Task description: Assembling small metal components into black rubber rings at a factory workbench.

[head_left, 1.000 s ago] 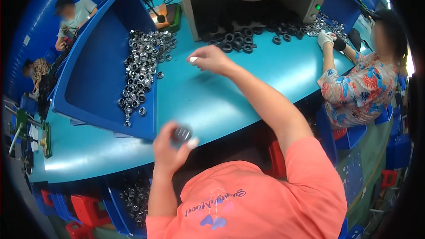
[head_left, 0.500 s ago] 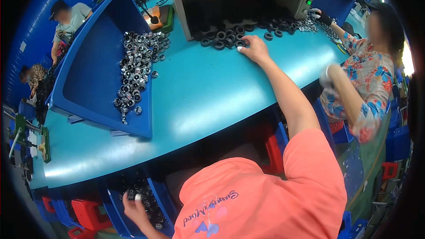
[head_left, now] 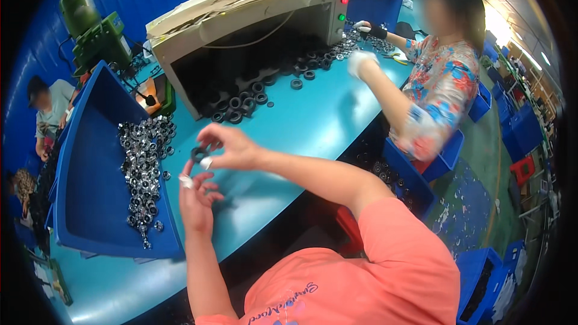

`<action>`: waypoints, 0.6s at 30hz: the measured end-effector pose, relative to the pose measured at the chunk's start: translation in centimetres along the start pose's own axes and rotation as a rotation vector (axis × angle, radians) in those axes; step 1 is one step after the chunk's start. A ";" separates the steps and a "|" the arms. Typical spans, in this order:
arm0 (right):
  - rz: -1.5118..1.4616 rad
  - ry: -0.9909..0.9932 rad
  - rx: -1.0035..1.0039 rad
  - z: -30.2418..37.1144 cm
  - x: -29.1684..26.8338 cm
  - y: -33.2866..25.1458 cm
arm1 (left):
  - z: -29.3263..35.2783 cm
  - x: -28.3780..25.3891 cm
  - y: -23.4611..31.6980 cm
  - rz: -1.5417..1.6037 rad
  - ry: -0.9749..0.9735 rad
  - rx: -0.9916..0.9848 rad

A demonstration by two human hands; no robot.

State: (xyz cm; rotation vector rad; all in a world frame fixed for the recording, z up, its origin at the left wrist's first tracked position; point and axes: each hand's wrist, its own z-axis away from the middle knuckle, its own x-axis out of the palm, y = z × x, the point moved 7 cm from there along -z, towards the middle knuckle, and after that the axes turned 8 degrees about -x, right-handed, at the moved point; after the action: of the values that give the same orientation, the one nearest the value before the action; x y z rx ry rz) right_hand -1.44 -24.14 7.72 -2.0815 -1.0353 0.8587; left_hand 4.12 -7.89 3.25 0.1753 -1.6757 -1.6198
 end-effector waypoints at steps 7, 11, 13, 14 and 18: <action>0.044 -0.078 -0.128 -2.1 6.7 1.6 | -4.7 -5.6 -1.4 0.388 0.033 0.031; -0.347 -0.056 0.108 -1.8 9.2 6.7 | -4.6 -7.5 -1.2 0.443 0.107 0.127; -0.359 -0.050 0.213 -2.3 9.7 8.5 | -4.2 -7.4 0.0 0.450 0.129 0.185; -0.102 -0.099 0.152 -2.8 9.4 8.8 | -4.0 -7.0 0.4 0.436 0.080 0.212; 0.453 -0.163 -0.018 -3.5 11.4 9.5 | -3.5 -4.9 0.7 0.375 -0.039 0.218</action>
State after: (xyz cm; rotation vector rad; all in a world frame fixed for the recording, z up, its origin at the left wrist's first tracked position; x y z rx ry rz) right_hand 10.54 -19.98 -0.62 -2.3325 -0.6546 1.2597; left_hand 9.85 -7.68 1.35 -0.0617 -1.7892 -1.1709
